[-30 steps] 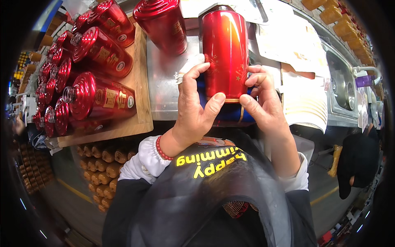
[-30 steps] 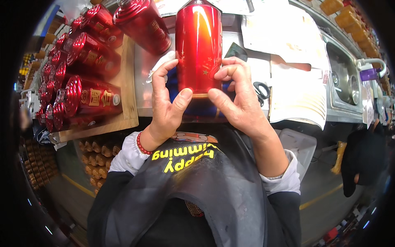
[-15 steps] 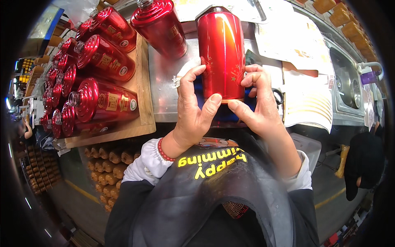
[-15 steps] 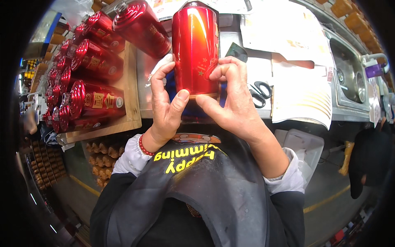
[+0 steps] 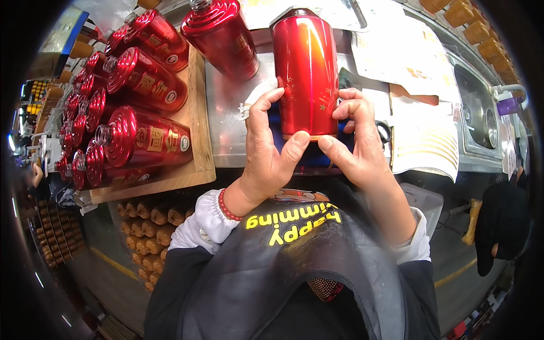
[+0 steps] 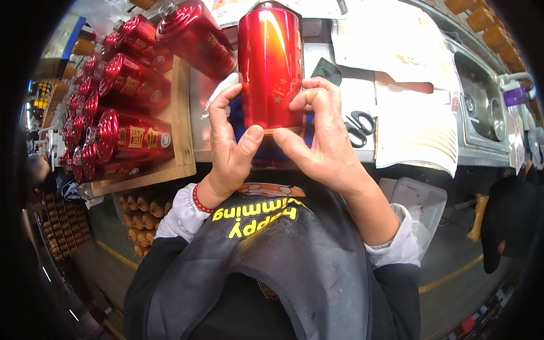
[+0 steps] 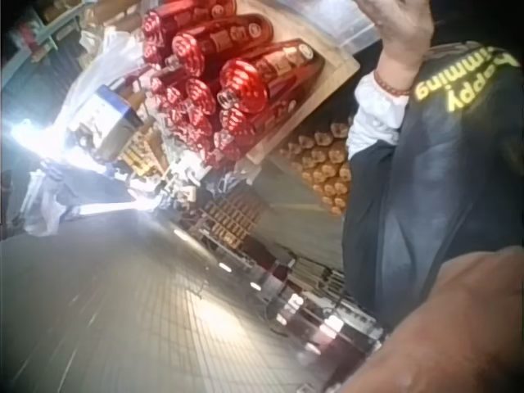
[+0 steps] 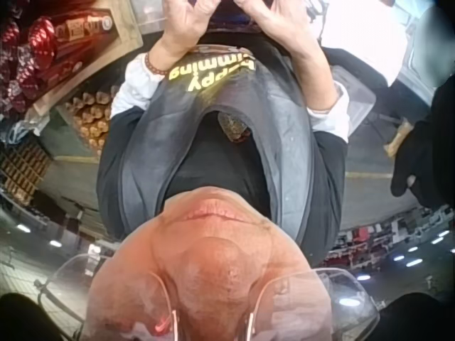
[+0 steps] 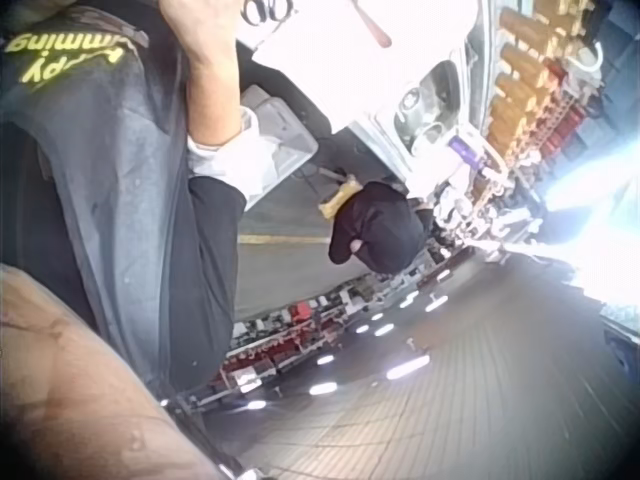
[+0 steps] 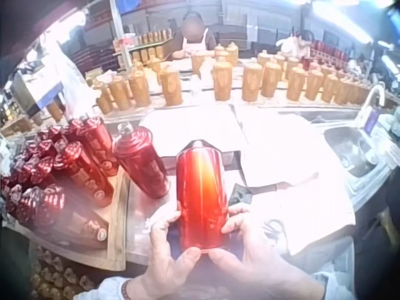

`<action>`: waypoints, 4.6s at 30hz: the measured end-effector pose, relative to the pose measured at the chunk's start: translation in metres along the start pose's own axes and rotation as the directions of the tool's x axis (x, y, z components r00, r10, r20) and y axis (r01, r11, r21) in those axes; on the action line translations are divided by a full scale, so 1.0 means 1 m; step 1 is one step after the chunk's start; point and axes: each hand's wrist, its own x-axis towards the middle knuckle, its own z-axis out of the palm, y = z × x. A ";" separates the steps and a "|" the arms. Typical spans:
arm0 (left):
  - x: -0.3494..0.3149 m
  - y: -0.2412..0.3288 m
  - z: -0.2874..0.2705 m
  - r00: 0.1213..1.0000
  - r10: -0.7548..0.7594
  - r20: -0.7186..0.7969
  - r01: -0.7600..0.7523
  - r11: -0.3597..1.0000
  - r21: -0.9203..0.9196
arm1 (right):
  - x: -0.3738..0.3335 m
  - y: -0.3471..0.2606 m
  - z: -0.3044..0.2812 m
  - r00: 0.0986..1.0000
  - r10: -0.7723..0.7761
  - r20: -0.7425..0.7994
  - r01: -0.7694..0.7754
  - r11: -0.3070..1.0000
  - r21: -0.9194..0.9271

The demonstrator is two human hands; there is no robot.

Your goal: The person applies stickers to red cylindrical cans using scissors to trim edges and a cloth to wipe surfaces. They handle multiple cans one at a time, placing finished cans into a wooden crate.

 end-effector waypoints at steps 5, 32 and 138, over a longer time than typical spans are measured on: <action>0.003 0.002 0.002 1.000 0.002 0.001 -0.002 0.999 0.045 | -0.002 0.004 -0.003 0.997 0.077 0.028 -0.080 0.989 0.124; -0.005 0.009 -0.006 0.981 0.188 -0.047 -0.186 0.981 0.047 | -0.003 0.003 -0.004 1.000 -0.010 0.003 0.009 0.994 0.107; 0.134 0.034 -0.027 0.792 -0.527 0.309 0.599 0.568 -0.565 | -0.002 -0.006 -0.062 0.875 -0.476 0.090 0.477 0.815 -0.329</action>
